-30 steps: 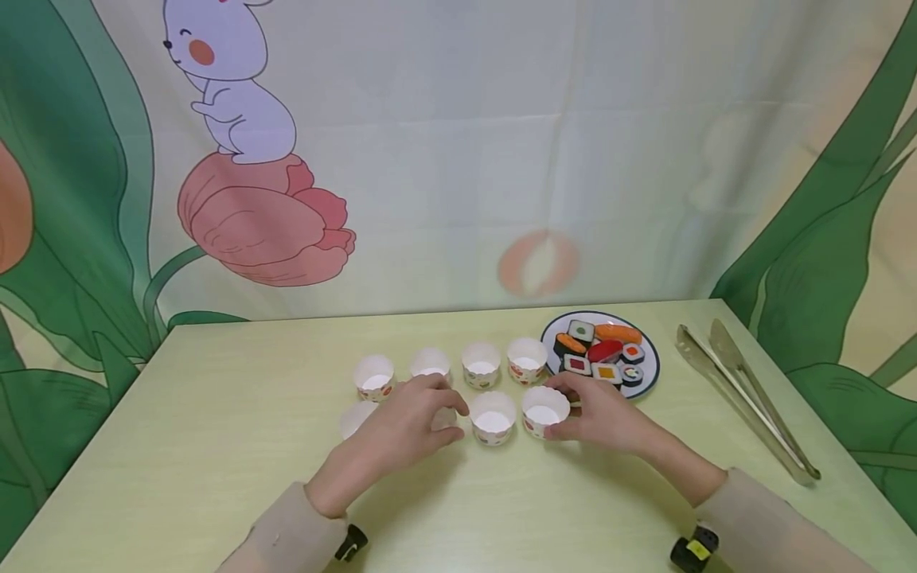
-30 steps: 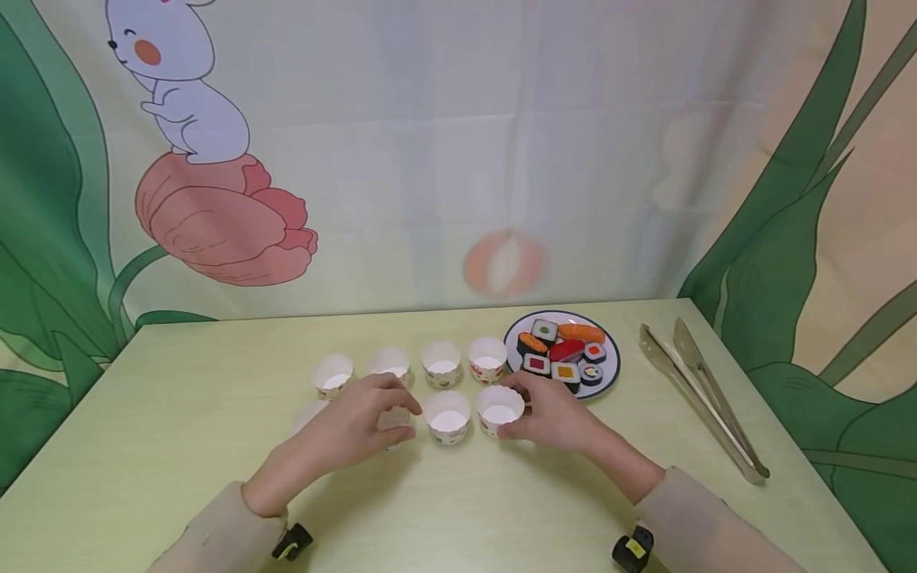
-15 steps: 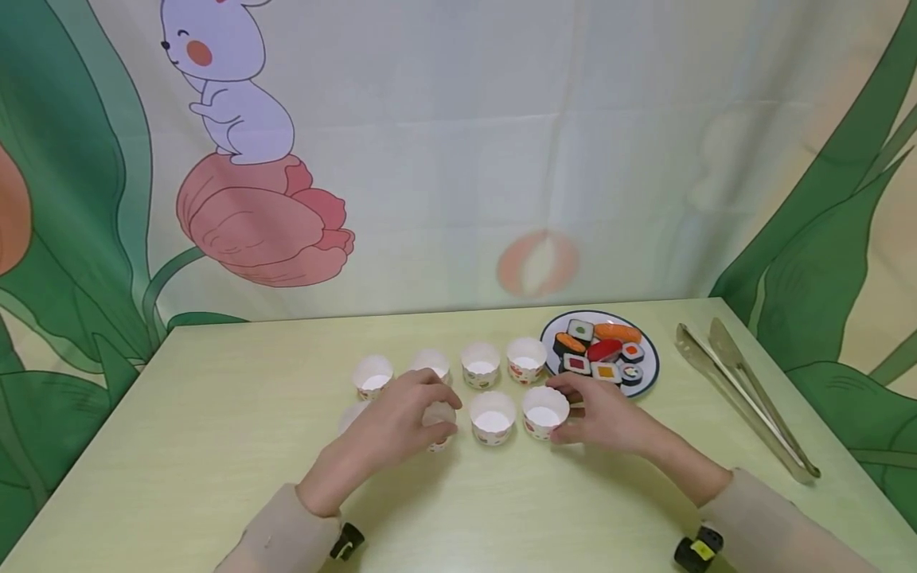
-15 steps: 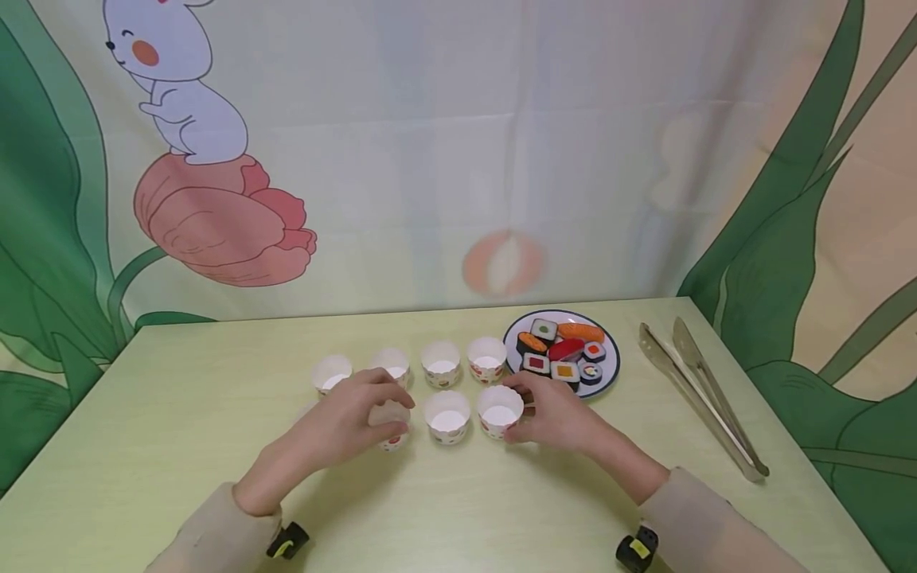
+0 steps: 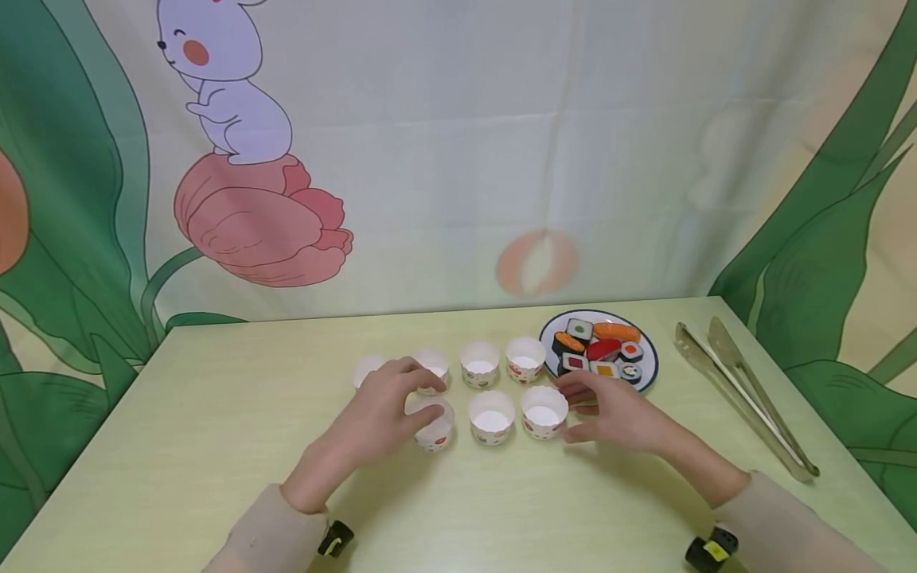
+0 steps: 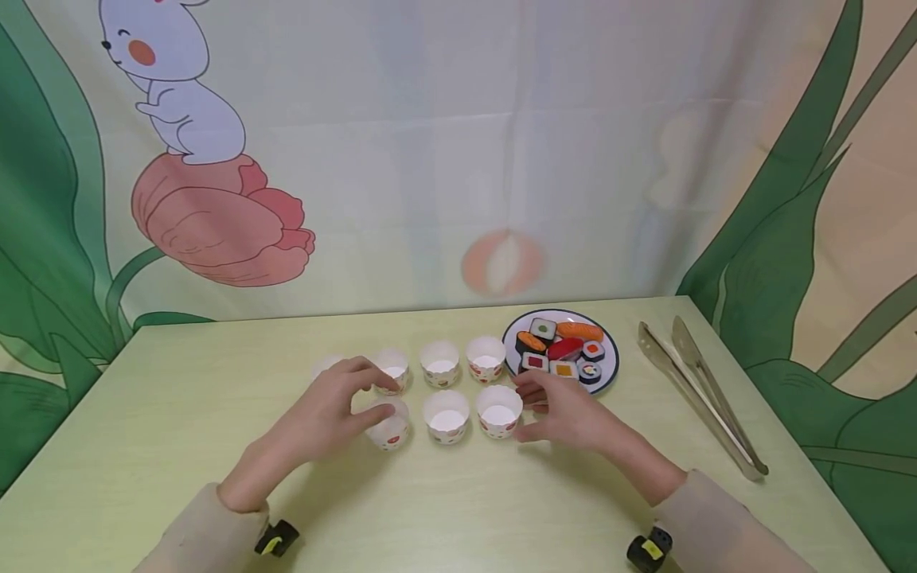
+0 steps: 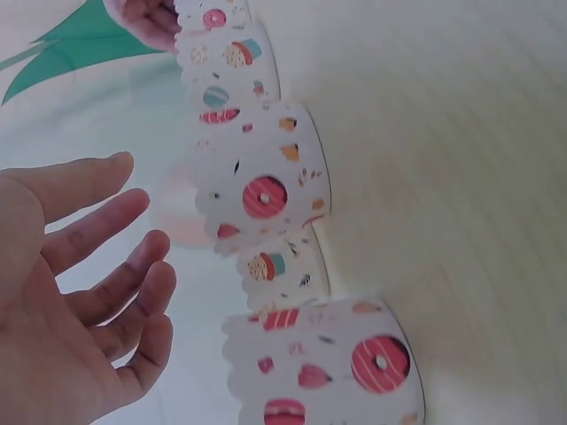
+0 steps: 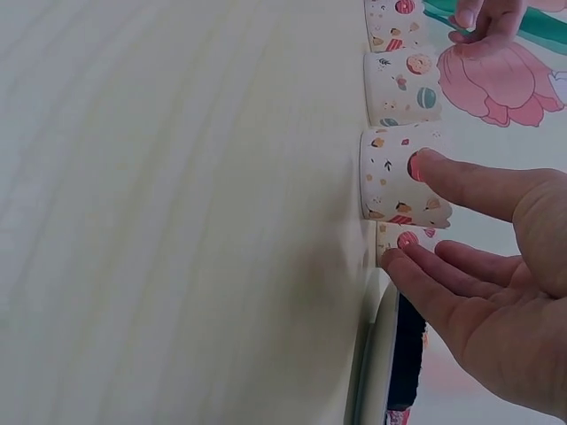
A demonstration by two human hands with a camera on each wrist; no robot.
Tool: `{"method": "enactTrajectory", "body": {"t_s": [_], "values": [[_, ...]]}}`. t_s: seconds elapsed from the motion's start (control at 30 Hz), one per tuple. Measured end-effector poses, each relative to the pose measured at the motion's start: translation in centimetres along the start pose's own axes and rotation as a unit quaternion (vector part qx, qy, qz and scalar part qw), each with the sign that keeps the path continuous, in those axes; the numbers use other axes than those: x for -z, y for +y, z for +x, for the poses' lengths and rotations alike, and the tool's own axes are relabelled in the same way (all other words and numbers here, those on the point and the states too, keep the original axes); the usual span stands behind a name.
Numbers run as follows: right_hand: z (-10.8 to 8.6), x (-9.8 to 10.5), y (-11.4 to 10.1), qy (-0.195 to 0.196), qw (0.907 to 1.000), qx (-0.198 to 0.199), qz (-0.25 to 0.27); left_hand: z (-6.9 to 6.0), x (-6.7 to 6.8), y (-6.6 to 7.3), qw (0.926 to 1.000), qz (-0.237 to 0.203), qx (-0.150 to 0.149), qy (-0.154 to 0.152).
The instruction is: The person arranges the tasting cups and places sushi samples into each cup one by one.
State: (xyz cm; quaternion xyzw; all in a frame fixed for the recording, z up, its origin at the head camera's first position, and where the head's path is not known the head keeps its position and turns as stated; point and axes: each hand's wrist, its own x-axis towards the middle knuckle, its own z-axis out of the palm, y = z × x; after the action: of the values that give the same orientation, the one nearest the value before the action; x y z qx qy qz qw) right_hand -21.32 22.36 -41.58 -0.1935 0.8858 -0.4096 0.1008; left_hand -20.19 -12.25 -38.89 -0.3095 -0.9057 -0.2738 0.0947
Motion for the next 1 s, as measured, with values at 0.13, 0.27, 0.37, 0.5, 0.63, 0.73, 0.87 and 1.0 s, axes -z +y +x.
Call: {"method": "enactTrajectory", "body": {"t_s": [0.13,0.27,0.37,0.5,0.63,0.73,0.87,1.0], "values": [[-0.4,0.5,0.3,0.004,1.0,0.0,0.003,-0.2,0.4,-0.6,0.9996,-0.005,0.023,0.017],[-0.7,1.0,0.4,0.008,0.9999,0.0,0.006,-0.5,0.8,-1.2,0.9987,-0.009,0.04,0.03],[-0.9,1.4,0.4,0.01,0.9999,0.001,0.006,-0.7,1.2,-1.6,0.998,-0.015,0.046,0.041],[-1.2,1.6,0.5,0.013,0.9999,0.0,0.004,-1.0,1.7,-2.3,0.9965,-0.021,0.06,0.053],[-1.3,1.8,0.7,0.015,0.9999,0.001,-0.001,-1.3,2.2,-2.9,0.994,-0.031,0.083,0.063],[-1.5,2.0,0.8,0.015,0.9999,0.001,-0.002,-1.4,2.4,-3.5,0.992,-0.037,0.098,0.07],[-1.6,2.2,0.8,0.015,0.9999,0.0,-0.002,-1.4,2.6,-4.3,0.9891,-0.042,0.124,0.068],[-1.8,2.4,0.9,0.015,0.9999,0.005,-0.002,-1.5,2.8,-5.0,0.9862,-0.049,0.147,0.058]]}}
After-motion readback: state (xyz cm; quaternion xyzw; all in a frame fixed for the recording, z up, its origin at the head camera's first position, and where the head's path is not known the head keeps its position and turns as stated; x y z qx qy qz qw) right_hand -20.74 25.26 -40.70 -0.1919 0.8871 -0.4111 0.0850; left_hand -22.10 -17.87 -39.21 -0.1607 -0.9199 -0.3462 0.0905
